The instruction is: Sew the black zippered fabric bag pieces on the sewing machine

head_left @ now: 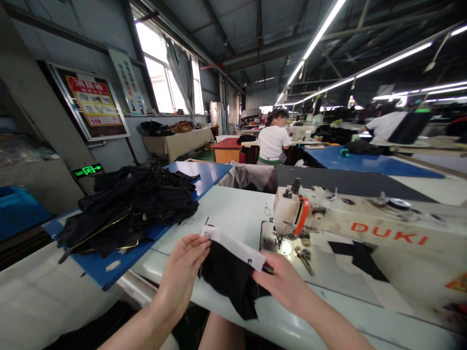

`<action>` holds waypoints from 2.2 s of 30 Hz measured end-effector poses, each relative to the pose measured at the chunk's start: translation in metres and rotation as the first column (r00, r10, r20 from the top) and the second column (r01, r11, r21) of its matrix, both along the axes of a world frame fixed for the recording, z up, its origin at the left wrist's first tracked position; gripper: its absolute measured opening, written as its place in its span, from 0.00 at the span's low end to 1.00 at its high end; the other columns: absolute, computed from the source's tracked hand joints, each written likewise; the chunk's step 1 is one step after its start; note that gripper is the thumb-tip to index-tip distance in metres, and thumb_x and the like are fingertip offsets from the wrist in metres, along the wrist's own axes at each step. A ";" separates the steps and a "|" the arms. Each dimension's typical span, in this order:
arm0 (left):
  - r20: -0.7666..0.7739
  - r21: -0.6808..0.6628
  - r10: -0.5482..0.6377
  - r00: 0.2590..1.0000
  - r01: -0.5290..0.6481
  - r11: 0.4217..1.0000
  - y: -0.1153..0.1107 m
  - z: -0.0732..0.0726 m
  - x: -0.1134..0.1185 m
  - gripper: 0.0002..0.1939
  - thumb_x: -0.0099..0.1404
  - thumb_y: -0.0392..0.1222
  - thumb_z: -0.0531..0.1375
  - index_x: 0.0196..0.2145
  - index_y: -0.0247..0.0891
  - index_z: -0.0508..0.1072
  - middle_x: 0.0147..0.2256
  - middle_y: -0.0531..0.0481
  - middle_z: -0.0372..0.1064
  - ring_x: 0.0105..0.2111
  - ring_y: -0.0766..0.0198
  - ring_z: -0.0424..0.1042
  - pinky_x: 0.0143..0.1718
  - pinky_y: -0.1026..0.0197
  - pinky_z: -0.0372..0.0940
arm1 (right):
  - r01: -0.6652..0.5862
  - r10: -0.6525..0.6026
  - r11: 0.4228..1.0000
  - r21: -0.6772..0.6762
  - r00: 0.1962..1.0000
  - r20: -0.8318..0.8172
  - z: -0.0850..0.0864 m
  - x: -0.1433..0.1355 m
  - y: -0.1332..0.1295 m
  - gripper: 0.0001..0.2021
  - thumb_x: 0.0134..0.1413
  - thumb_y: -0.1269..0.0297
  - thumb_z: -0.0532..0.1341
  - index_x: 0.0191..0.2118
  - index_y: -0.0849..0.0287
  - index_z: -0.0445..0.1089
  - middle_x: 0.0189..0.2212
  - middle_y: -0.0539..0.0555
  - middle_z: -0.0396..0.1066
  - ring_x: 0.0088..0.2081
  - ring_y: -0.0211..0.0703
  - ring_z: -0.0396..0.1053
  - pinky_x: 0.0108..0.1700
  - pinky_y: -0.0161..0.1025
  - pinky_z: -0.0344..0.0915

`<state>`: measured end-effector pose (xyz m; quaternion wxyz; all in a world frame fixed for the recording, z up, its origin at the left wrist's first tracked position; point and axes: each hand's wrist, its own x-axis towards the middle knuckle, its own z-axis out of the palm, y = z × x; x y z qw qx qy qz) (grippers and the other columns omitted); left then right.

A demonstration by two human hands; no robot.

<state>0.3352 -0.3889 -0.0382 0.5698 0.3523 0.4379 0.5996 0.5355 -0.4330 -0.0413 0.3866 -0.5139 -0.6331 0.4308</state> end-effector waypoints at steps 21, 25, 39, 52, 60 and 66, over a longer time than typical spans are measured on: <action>-0.432 -0.013 -0.603 0.671 0.664 0.748 -0.030 0.025 0.005 0.14 0.48 0.37 0.69 0.30 0.38 0.68 0.28 0.56 0.66 0.29 0.69 0.64 0.30 0.68 0.57 | 0.120 -0.348 0.798 0.591 0.891 0.290 0.030 0.010 -0.019 0.10 0.51 0.69 0.58 0.41 0.55 0.70 0.48 0.55 0.65 0.50 0.49 0.62 0.53 0.48 0.58; -0.649 0.103 -0.412 0.639 0.611 0.785 -0.035 0.029 0.007 0.10 0.52 0.38 0.67 0.29 0.41 0.69 0.29 0.56 0.69 0.31 0.66 0.67 0.34 0.66 0.61 | 0.092 -0.111 0.945 0.313 0.993 0.043 0.003 -0.003 -0.033 0.14 0.60 0.65 0.51 0.47 0.55 0.69 0.49 0.57 0.66 0.51 0.48 0.62 0.55 0.47 0.58; -0.828 0.558 0.345 0.442 0.707 0.435 -0.035 0.018 0.004 0.07 0.60 0.28 0.57 0.32 0.39 0.68 0.49 0.46 0.65 0.51 0.56 0.62 0.56 0.47 0.55 | 0.081 -0.052 0.989 0.123 0.974 -0.219 -0.011 -0.022 -0.037 0.07 0.52 0.68 0.60 0.36 0.55 0.75 0.31 0.49 0.72 0.36 0.43 0.67 0.41 0.36 0.63; -0.909 0.309 -0.083 0.409 0.793 0.524 -0.015 -0.001 -0.001 0.20 0.58 0.41 0.64 0.48 0.42 0.64 0.52 0.45 0.65 0.58 0.54 0.58 0.62 0.41 0.47 | 0.241 -0.145 0.924 0.298 0.939 -0.312 -0.023 -0.020 -0.034 0.07 0.46 0.77 0.59 0.25 0.57 0.68 0.29 0.48 0.70 0.33 0.38 0.67 0.37 0.32 0.62; -0.698 0.674 0.559 0.448 0.675 0.299 -0.003 0.038 -0.008 0.10 0.59 0.30 0.59 0.39 0.39 0.71 0.35 0.49 0.72 0.48 0.55 0.66 0.53 0.46 0.59 | 0.488 -0.416 0.787 0.377 0.871 -0.259 -0.024 -0.035 -0.015 0.17 0.48 0.75 0.59 0.45 0.52 0.68 0.54 0.53 0.61 0.57 0.47 0.57 0.58 0.43 0.53; -0.497 0.437 0.864 0.079 0.883 0.171 0.030 0.061 0.016 0.07 0.62 0.31 0.55 0.31 0.39 0.69 0.29 0.52 0.65 0.39 0.59 0.65 0.52 0.50 0.58 | 0.289 -0.219 0.932 0.218 0.929 -0.298 -0.034 -0.051 0.017 0.26 0.48 0.69 0.62 0.55 0.54 0.61 0.55 0.54 0.62 0.57 0.51 0.58 0.59 0.48 0.52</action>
